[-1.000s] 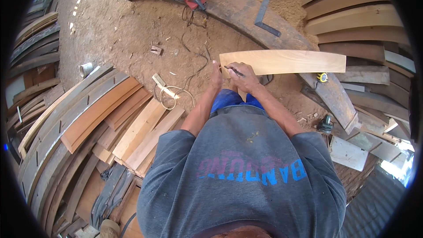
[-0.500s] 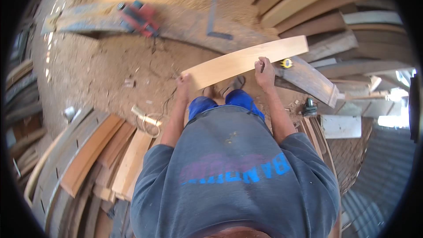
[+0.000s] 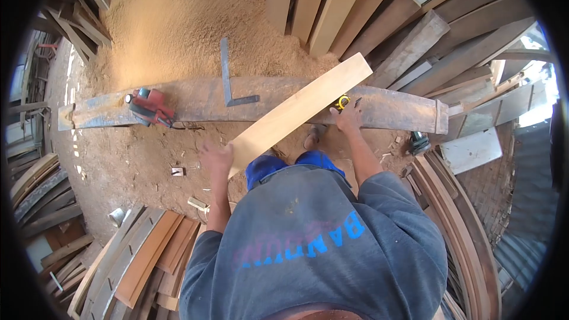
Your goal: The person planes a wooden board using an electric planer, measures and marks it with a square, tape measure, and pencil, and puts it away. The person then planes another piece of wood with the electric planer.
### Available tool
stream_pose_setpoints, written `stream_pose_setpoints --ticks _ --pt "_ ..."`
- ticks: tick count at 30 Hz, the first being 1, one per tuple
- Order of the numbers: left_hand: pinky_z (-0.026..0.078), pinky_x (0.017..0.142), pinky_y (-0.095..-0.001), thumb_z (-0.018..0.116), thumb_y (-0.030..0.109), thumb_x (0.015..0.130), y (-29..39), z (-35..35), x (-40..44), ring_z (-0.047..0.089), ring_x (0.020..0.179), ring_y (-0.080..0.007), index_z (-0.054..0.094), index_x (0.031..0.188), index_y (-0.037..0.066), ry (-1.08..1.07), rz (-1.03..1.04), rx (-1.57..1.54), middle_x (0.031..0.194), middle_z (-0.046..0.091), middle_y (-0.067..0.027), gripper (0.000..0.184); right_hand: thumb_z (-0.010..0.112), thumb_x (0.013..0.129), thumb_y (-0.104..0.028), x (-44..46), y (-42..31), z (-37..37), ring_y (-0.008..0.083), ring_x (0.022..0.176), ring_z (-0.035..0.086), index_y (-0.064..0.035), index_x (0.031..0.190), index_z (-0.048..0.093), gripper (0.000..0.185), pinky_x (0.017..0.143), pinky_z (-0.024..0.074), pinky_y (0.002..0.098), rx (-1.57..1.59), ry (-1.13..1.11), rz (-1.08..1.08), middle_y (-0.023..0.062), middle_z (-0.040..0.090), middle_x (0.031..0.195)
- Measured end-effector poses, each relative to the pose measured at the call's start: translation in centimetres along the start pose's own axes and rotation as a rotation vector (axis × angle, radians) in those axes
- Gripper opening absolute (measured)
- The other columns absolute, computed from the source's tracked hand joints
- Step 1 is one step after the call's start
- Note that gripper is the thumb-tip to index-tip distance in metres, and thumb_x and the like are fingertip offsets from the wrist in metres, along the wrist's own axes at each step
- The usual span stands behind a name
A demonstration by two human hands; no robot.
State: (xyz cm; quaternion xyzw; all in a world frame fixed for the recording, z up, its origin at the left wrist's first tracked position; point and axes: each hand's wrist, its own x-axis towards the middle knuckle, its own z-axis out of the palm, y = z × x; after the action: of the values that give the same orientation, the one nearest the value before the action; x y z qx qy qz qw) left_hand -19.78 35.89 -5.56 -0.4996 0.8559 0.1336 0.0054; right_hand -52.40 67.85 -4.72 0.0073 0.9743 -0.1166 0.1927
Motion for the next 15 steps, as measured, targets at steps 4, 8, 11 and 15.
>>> stream_pose_setpoints --ticks 4,8,11,15 --pt "0.022 0.119 -0.0622 0.079 0.042 0.077 9.5 3.1 -1.2 0.029 0.146 -0.0462 0.046 0.151 0.017 -0.182 0.378 -0.062 0.155 0.037 -0.0281 0.084 0.083 0.080 -0.032 3.7 1.2 1.9 0.0509 0.126 0.049 -0.0001 0.141 0.042 0.080 0.109 0.0404 0.0538 0.061 -0.033 -0.094 0.0346 0.049 0.135" --pt "0.023 0.119 -0.0593 0.076 0.042 0.082 20.3 4.2 -3.5 0.021 0.150 -0.0445 0.064 0.133 0.016 -0.360 0.506 -0.102 0.160 0.030 -0.0242 0.058 0.078 0.080 -0.021 6.7 4.0 2.5 0.0430 0.123 0.054 0.0036 0.137 0.046 0.069 0.105 0.0449 0.0527 0.106 -0.150 -0.167 0.0292 0.054 0.128" --pt "0.045 0.099 -0.0529 0.072 0.043 0.089 24.8 5.7 -4.7 0.054 0.119 -0.0381 0.069 0.123 0.013 -0.421 0.448 -0.426 0.129 0.058 -0.0193 0.045 0.073 0.079 -0.013 5.7 5.4 -1.3 0.0342 0.119 0.057 0.0039 0.137 0.048 0.066 0.103 0.0474 0.0481 0.628 -0.569 -0.031 0.0244 0.057 0.122" --pt "0.057 0.068 -0.0402 0.064 0.045 0.098 28.8 8.1 -5.3 0.065 0.073 -0.0237 0.069 0.113 0.009 -1.207 -0.235 -1.073 0.086 0.066 -0.0079 0.040 0.067 0.079 -0.003 2.3 6.3 -6.4 0.0203 0.104 0.060 -0.0070 0.149 0.046 0.073 0.083 0.0560 0.0315 0.974 -1.047 -0.045 0.0111 0.054 0.125"
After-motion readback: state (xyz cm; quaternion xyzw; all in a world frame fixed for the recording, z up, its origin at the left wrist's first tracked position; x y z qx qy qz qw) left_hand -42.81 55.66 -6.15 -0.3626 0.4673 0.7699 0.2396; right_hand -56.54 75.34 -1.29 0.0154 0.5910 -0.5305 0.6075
